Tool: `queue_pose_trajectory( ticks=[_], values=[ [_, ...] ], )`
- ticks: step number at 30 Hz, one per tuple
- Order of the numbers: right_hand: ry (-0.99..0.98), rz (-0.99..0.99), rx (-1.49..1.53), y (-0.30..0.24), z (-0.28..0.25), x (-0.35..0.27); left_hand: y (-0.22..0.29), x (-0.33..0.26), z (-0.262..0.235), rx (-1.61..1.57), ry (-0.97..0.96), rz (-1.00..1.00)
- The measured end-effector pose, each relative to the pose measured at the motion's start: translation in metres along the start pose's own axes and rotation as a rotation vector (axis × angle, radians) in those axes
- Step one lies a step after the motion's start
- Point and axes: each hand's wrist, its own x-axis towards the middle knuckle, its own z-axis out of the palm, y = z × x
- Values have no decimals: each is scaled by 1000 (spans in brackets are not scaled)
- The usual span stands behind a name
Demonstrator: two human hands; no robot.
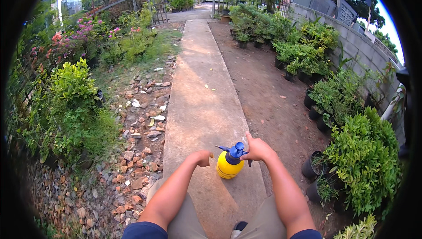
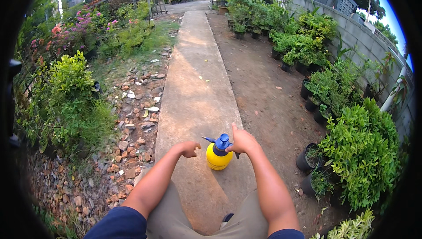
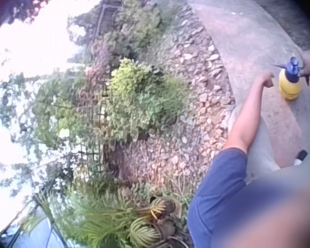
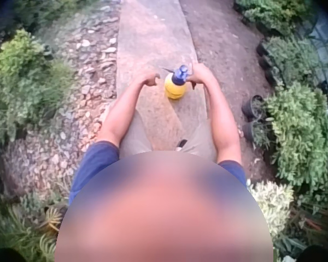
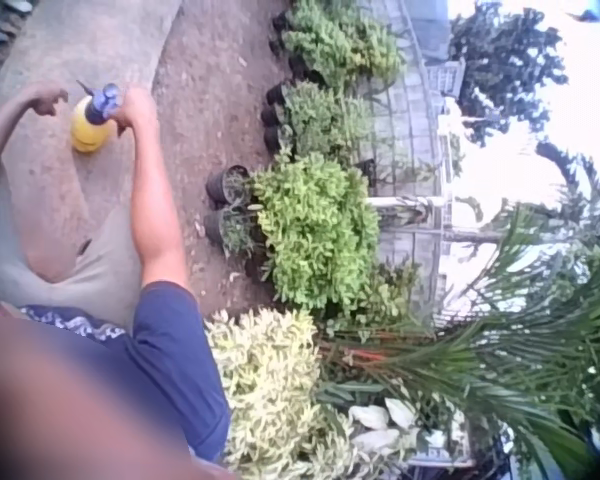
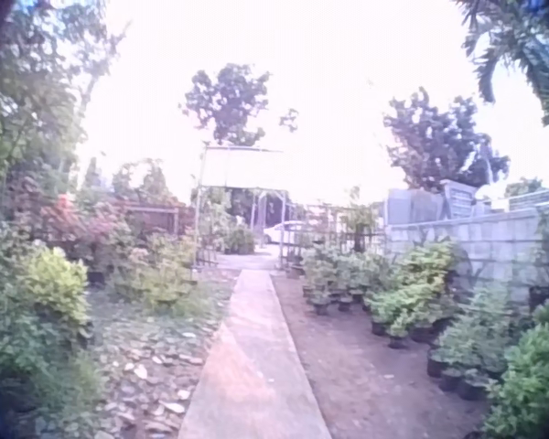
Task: The person assembles a yellow and blue garden sprayer by attaching the pump head and tightening the nozzle. They then walk along a garden path and spray several potted plants with the sprayer.
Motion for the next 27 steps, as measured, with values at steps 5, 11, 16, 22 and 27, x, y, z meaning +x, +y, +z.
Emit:
queue_pose_trajectory(
  ticks=[5,11,16,22,27],
  values=[
    [-296,11,198,10,-13,-14,-14,-7,-3,-57,29,-51],
    [166,-109,-10,11,10,-10,-9,-6,-5,-57,37,-87],
    [35,-85,6,3,12,5,-5,-10,-7,-83,24,-75],
    [55,51,-130,0,18,7,-5,-16,-10,-53,23,-75],
    [-540,129,266,-14,36,13,-4,-15,-8,-2,18,-76]
  ],
)
